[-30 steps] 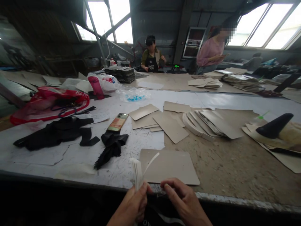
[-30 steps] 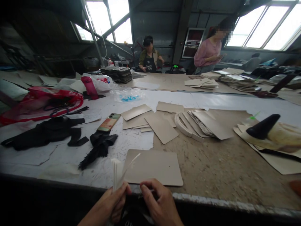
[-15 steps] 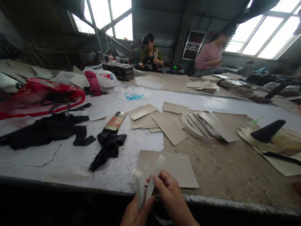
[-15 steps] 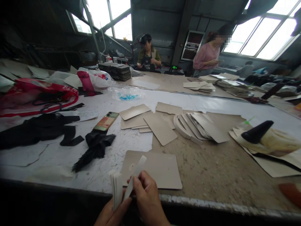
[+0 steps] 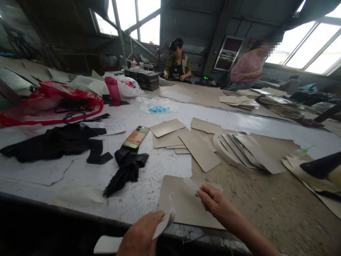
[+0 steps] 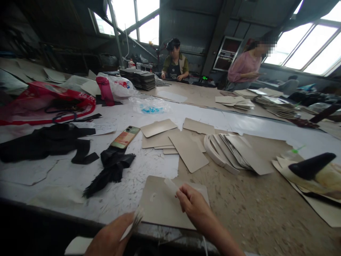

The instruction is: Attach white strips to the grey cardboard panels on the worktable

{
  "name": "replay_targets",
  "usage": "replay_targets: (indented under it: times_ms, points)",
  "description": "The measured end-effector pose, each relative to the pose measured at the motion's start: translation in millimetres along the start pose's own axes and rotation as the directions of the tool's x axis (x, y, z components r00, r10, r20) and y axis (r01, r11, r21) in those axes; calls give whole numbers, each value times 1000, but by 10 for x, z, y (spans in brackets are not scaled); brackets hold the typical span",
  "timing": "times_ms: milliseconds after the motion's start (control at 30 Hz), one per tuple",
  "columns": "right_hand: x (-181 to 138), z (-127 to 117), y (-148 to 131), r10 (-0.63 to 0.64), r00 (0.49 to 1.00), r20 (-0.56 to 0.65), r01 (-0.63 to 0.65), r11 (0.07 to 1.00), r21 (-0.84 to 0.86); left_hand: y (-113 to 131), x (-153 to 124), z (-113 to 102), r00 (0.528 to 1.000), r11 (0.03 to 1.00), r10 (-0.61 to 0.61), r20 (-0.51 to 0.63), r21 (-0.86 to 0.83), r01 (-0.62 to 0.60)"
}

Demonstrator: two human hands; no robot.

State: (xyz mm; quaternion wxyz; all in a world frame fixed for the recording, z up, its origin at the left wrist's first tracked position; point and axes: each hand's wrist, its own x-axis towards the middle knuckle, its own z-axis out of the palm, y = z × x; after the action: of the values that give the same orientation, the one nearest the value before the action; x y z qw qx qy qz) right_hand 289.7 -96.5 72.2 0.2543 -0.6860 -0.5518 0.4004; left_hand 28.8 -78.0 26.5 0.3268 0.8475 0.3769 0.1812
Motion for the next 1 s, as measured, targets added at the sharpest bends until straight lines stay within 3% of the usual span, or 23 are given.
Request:
replay_targets:
  times_ms: [133,200,267,367,567,800,1000]
  points:
    - [233,28,-176,-75,997,36,80,979,-189,-23,336,120,942,948,204,-265,295,-122]
    - [350,66,-268,-84,994,73,101,956,-275,-31,489,176,895,902,312,-319,396,-173]
    - [463,109,-330,-79,990,113,114,931,-347,-42,607,189,875,856,378,-304,476,-204]
    - [608,184,-353,-50,986,156,117,882,-457,-71,700,173,884,838,383,-269,505,-209]
    - [726,285,-322,19,991,129,71,749,-658,-155,664,200,866,816,425,-264,526,-240]
    - [717,301,-359,33,991,127,68,699,-712,-233,617,247,854,788,443,-271,572,-228]
    - [743,330,-309,20,992,125,76,695,-715,-327,606,291,877,785,425,-223,572,-236]
